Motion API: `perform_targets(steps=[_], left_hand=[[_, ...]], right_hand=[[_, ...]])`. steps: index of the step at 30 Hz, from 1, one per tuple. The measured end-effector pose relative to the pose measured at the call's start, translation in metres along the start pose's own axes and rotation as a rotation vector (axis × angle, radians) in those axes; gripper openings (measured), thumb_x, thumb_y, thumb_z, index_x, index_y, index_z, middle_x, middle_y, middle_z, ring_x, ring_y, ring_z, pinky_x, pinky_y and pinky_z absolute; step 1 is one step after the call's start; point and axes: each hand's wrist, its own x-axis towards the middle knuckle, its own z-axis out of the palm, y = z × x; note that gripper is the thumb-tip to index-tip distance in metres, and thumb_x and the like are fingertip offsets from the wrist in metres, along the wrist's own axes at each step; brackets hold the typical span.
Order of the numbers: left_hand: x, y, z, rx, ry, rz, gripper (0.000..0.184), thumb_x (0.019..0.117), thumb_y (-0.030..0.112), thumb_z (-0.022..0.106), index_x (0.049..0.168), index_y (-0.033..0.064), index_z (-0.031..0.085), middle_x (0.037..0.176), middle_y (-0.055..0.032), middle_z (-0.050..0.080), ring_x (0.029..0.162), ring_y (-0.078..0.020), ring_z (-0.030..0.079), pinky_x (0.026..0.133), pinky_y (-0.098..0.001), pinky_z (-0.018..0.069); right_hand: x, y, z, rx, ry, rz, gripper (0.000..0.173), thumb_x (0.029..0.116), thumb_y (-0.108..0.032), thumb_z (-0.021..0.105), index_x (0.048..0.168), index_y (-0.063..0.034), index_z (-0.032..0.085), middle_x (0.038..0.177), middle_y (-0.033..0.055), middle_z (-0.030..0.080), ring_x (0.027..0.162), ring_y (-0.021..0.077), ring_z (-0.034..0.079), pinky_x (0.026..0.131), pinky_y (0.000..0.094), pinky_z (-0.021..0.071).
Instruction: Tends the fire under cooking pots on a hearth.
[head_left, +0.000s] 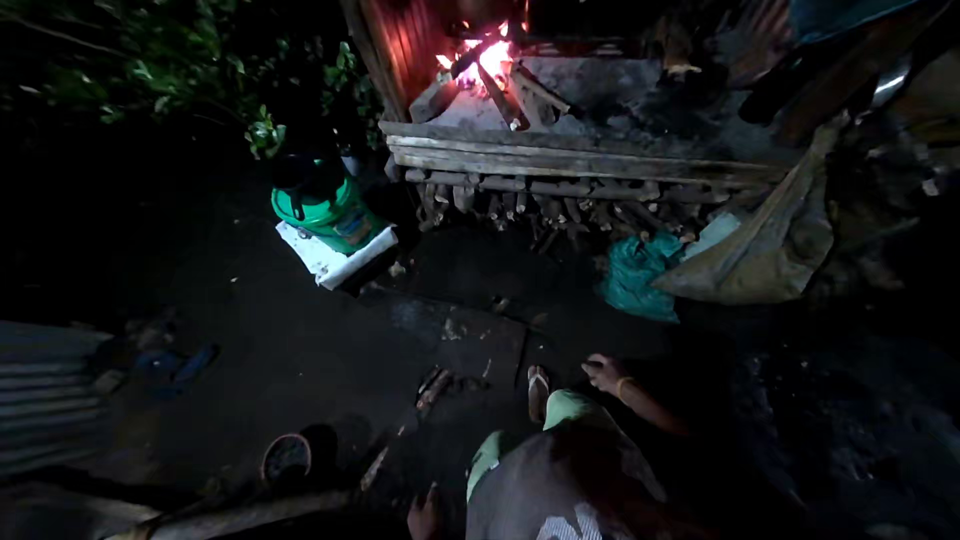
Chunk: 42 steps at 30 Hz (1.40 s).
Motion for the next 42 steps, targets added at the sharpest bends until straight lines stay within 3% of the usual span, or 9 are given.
perform_targets(steps=[5, 8, 12, 16, 19, 23, 31, 34, 42], left_hand=[[0.005, 0.137, -0.013, -0.005, -0.07, 0.128, 0.038, 0.1039, 0.02, 0.063, 0.133, -0.0047, 0.06, 0.122, -0.0267, 0.067, 0.107, -0.0367, 0.068, 0.093, -0.0536, 0.0549], [0.024, 0.187, -0.019, 0.067, -0.096, 0.187, 0.038, 0.1033, 0.019, 0.063, 0.133, -0.0043, 0.061, 0.126, -0.0265, 0.066, 0.113, -0.0382, 0.066, 0.099, -0.0555, 0.0521], [0.073, 0.224, -0.007, 0.12, -0.162, 0.266, 0.038, 0.1024, 0.021, 0.064, 0.132, -0.0024, 0.062, 0.119, -0.0247, 0.069, 0.103, -0.0361, 0.07, 0.09, -0.0544, 0.0574], [0.095, 0.297, 0.014, 0.147, -0.172, 0.276, 0.036, 0.1025, 0.019, 0.064, 0.132, -0.0011, 0.063, 0.12, -0.0234, 0.07, 0.106, -0.0356, 0.07, 0.093, -0.054, 0.0563], [0.13, 0.364, 0.029, 0.144, -0.18, 0.355, 0.034, 0.1025, 0.014, 0.061, 0.132, -0.0022, 0.062, 0.119, -0.024, 0.069, 0.104, -0.0363, 0.069, 0.09, -0.054, 0.0561], [0.172, 0.451, 0.039, 0.174, -0.157, 0.496, 0.037, 0.1028, 0.017, 0.063, 0.135, -0.0011, 0.062, 0.127, -0.0238, 0.068, 0.118, -0.0382, 0.066, 0.104, -0.055, 0.0501], [0.191, 0.629, 0.031, 0.219, -0.18, 0.803, 0.036, 0.1013, 0.019, 0.065, 0.13, -0.003, 0.065, 0.118, -0.021, 0.072, 0.11, -0.0329, 0.07, 0.102, -0.0517, 0.0524], [0.188, 0.69, 0.034, 0.237, -0.16, 0.89, 0.036, 0.1015, 0.019, 0.065, 0.13, -0.0016, 0.064, 0.119, -0.0199, 0.072, 0.111, -0.0322, 0.07, 0.102, -0.0514, 0.0524], [0.2, 0.802, 0.073, 0.066, -0.171, 1.016, 0.039, 0.1007, 0.018, 0.064, 0.133, -0.0037, 0.062, 0.117, -0.0186, 0.072, 0.106, -0.025, 0.072, 0.098, -0.0423, 0.0562]], right_hand=[[0.037, -0.09, -0.034, 0.099, -0.002, -0.148, 0.051, 0.1058, -0.026, 0.059, 0.149, -0.0021, 0.046, 0.137, 0.0251, 0.059, 0.111, 0.036, 0.067, 0.094, 0.049, 0.0554], [0.05, -0.099, -0.047, 0.203, 0.04, -0.132, 0.048, 0.1063, -0.026, 0.058, 0.147, -0.0025, 0.048, 0.134, 0.0247, 0.061, 0.108, 0.036, 0.068, 0.092, 0.0499, 0.056], [0.057, -0.095, -0.045, 0.2, 0.081, -0.071, 0.048, 0.1043, -0.03, 0.061, 0.144, -0.0041, 0.054, 0.127, 0.0217, 0.066, 0.104, 0.0343, 0.071, 0.09, 0.0505, 0.059], [0.059, -0.114, -0.031, 0.249, 0.069, -0.023, 0.049, 0.104, -0.025, 0.063, 0.146, -0.0018, 0.05, 0.129, 0.0237, 0.066, 0.104, 0.0351, 0.071, 0.09, 0.0494, 0.0584], [0.068, -0.16, -0.025, 0.258, 0.158, -0.096, 0.047, 0.1035, -0.022, 0.063, 0.143, 0.0007, 0.053, 0.127, 0.0244, 0.067, 0.101, 0.0341, 0.072, 0.089, 0.0475, 0.0594], [0.086, -0.219, -0.027, 0.15, 0.21, -0.152, 0.047, 0.1019, -0.024, 0.066, 0.142, -0.0001, 0.056, 0.128, 0.0241, 0.066, 0.103, 0.0345, 0.072, 0.093, 0.0493, 0.0583], [0.09, -0.344, -0.037, 0.017, 0.333, -0.243, 0.05, 0.1015, -0.029, 0.065, 0.142, -0.0008, 0.057, 0.139, 0.0214, 0.062, 0.128, 0.0332, 0.061, 0.111, 0.0498, 0.0467], [0.104, -0.396, -0.043, -0.024, 0.416, -0.342, 0.05, 0.1002, -0.028, 0.067, 0.141, -0.0005, 0.059, 0.138, 0.0222, 0.062, 0.127, 0.0334, 0.061, 0.111, 0.0484, 0.0473], [0.162, -0.561, -0.093, -0.189, 0.498, -0.418, 0.066, 0.0996, -0.033, 0.065, 0.156, -0.0074, 0.043, 0.148, 0.0222, 0.053, 0.132, 0.0359, 0.056, 0.111, 0.0507, 0.0455]])
